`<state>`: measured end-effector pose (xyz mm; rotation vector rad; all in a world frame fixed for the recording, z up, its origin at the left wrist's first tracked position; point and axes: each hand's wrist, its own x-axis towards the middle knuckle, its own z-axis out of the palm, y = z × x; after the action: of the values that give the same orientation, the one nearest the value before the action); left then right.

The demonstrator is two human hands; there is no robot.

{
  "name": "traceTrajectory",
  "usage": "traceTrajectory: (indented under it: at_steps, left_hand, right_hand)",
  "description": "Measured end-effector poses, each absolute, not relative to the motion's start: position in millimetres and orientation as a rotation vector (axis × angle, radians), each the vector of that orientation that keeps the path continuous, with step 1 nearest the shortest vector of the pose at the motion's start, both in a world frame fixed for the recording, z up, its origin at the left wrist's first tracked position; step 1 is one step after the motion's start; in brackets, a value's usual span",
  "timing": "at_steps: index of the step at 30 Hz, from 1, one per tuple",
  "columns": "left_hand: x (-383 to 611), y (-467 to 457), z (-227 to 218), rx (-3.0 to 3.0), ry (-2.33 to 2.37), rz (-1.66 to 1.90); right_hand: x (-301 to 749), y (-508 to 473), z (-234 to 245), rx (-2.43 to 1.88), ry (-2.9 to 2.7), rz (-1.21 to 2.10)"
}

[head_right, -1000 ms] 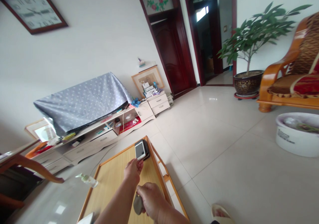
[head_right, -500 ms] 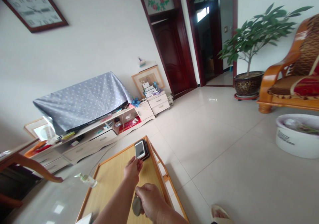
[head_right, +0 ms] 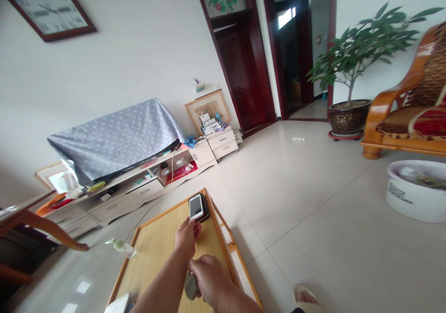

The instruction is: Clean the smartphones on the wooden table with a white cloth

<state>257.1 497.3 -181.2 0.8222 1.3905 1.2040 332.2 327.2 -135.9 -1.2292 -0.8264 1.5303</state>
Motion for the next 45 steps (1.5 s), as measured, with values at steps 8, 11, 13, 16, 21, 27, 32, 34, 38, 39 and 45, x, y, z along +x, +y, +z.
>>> traceTrajectory:
  at_steps: [8, 11, 13, 16, 21, 27, 32, 34, 38, 39, 45]
  left_hand:
    - [246.4, 487.1, -175.8, 0.907, 1.454, 1.188]
    - [231.7, 473.5, -174.1, 0.966, 1.484, 1.18]
    - [217.4, 458.4, -173.1, 1.022, 1.499, 1.183]
    - [187.6, 429.1, -171.1, 1.126, 1.533, 1.19]
    - [113.6, 375.9, -163.0, 1.316, 1.731, 1.208]
    - [15.0, 325.7, -152.1, 1.439, 2.183, 1.211]
    - [-31.8, 300.4, -155.1, 1.42, 2.458, 0.986]
    - [-39.3, 295.3, -158.0, 1.414, 2.508, 0.885]
    - [-44.4, 293.4, -162.3, 1.417, 2.561, 0.731]
    - [-44.7, 293.9, -162.7, 1.425, 2.571, 0.698]
    - [-44.9, 297.1, -159.8, 1.533, 2.614, 0.497]
  right_hand:
    - [327.6, 326.0, -140.8, -1.198, -0.792, 1.509]
    - [322.6, 327.2, -146.8, -1.186, -0.825, 1.454]
    - [318.8, 327.7, -150.7, -1.205, -0.871, 1.427]
    - [313.9, 325.9, -154.6, -1.317, -1.005, 1.375]
    - [307.6, 314.1, -157.0, -1.448, -1.385, 1.199]
    - [294.0, 296.4, -160.4, -1.517, -1.698, 0.959]
    - [281.5, 291.6, -163.3, -1.557, -1.837, 0.829]
    - [278.3, 292.1, -164.5, -1.566, -1.858, 0.82]
    - [274.6, 294.2, -167.6, -1.559, -1.873, 0.792]
    - [273.9, 294.8, -168.6, -1.555, -1.876, 0.785]
    - [271.5, 298.5, -175.0, -1.56, -1.885, 0.766]
